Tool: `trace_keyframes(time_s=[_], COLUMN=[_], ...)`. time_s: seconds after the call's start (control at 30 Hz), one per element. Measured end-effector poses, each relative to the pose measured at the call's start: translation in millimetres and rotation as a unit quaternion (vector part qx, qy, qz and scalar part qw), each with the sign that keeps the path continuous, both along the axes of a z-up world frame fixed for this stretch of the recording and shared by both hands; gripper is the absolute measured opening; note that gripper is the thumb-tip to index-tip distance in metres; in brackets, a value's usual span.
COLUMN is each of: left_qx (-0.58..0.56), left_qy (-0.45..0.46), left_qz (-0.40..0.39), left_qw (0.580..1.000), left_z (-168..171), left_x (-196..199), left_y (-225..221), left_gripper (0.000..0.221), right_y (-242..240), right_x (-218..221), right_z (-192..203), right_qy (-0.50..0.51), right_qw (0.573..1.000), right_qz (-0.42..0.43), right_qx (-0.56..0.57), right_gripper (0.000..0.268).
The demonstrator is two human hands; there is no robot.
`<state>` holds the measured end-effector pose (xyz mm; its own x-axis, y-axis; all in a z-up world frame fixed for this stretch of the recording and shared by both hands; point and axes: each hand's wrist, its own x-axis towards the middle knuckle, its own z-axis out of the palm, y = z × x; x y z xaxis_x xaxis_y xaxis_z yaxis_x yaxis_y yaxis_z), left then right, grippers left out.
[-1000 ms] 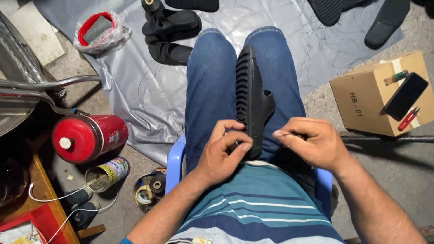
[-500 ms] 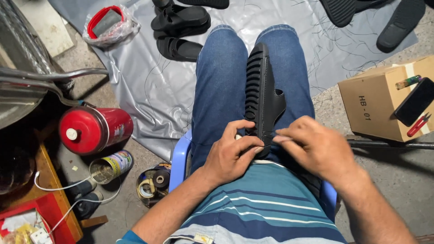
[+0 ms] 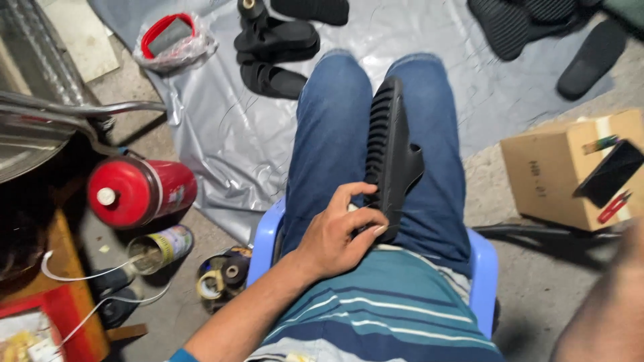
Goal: Hand-sewing the upper strap of a sandal to its sole using a needle and thread.
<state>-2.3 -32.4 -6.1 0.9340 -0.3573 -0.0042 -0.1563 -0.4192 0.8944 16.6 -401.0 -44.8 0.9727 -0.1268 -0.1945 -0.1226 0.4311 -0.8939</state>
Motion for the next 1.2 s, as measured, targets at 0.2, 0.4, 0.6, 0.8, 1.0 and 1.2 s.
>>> trace_keyframes(time_s=[0.2, 0.4, 0.6, 0.8, 1.0, 1.2], left_qx=[0.06, 0.177, -0.073, -0.333, 0.058, 0.0], left_qy=[0.062, 0.029, -0.03, 0.12, 0.022, 0.065], left_qz=[-0.051, -0.041, -0.182, -0.198, -0.001, -0.091], left_qw=[0.995, 0.983, 0.98, 0.914, 0.998, 0.994], left_z=[11, 0, 38, 24, -21, 1], left_x=[1, -2, 6, 3, 1, 21], left_y=[3, 10, 29, 27, 10, 29], left_gripper=[0.038, 0.032, 0.011, 0.03, 0.035, 0.038], right_y=[133, 149, 171, 168, 160, 162], right_x=[-16, -9, 18, 13, 0, 6], right_z=[39, 28, 25, 20, 12, 45], right_qy=[-0.155, -0.17, -0.178, -0.129, -0.084, -0.091], right_qw=[0.766, 0.77, 0.837, 0.864, 0.892, 0.866], right_qz=[0.214, 0.261, 0.25, 0.222, 0.224, 0.247], right_qx=[-0.586, -0.557, -0.453, -0.434, -0.384, -0.424], right_gripper=[0.039, 0.015, 0.01, 0.012, 0.013, 0.014])
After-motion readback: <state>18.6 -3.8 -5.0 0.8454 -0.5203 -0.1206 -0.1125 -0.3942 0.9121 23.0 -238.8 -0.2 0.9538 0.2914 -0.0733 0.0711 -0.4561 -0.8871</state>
